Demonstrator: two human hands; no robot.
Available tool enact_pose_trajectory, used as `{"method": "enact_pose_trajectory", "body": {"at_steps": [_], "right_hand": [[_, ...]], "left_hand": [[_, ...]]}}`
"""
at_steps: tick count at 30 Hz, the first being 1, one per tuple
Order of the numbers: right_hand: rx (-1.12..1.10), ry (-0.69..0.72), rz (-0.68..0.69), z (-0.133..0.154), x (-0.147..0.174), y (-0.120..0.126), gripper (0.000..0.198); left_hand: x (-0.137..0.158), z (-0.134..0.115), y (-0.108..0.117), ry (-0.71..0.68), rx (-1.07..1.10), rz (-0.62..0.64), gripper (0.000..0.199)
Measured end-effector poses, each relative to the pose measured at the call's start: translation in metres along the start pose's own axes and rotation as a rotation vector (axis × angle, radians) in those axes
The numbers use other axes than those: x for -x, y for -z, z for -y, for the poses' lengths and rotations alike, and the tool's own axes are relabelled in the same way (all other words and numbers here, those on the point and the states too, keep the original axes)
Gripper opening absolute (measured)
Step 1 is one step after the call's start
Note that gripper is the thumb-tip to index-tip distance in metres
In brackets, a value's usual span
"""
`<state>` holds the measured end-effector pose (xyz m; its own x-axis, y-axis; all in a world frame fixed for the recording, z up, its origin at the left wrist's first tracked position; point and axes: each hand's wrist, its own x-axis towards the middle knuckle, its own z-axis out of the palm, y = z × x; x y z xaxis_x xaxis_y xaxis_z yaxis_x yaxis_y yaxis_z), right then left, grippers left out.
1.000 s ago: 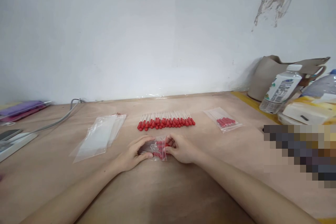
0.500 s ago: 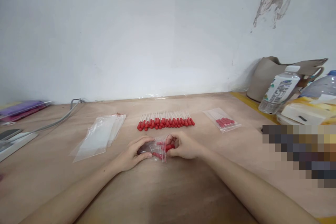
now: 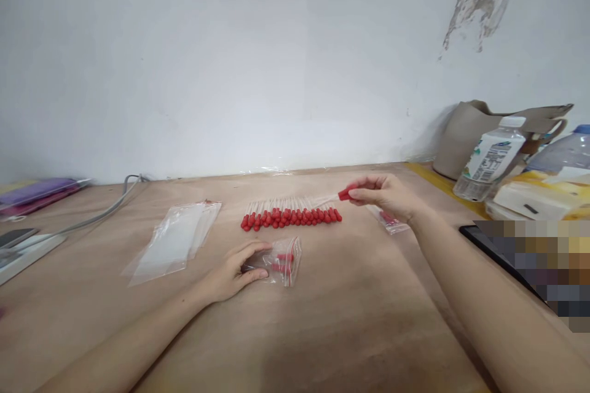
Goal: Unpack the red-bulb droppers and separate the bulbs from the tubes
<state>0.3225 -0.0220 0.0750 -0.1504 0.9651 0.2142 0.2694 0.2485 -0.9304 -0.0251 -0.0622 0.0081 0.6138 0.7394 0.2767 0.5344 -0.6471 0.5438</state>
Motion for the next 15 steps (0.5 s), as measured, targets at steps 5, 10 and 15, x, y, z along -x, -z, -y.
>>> {"method": "enact_pose_trajectory", "body": {"at_steps": [5, 10, 15], "right_hand": [[0.259, 0.262, -0.295, -0.021, -0.021, -0.026, 0.024], [0.651, 0.463, -0.24, -0.043, -0.033, -0.058, 0.02], [0.886, 0.483, -0.097, -0.053, -0.029, -0.069, 0.026]], "left_hand": [[-0.001, -0.001, 0.0, -0.022, 0.015, -0.004, 0.036], [-0.001, -0.001, 0.0, -0.03, 0.009, 0.0, 0.037], [-0.001, -0.002, 0.001, -0.019, 0.005, -0.002, 0.037]]}}
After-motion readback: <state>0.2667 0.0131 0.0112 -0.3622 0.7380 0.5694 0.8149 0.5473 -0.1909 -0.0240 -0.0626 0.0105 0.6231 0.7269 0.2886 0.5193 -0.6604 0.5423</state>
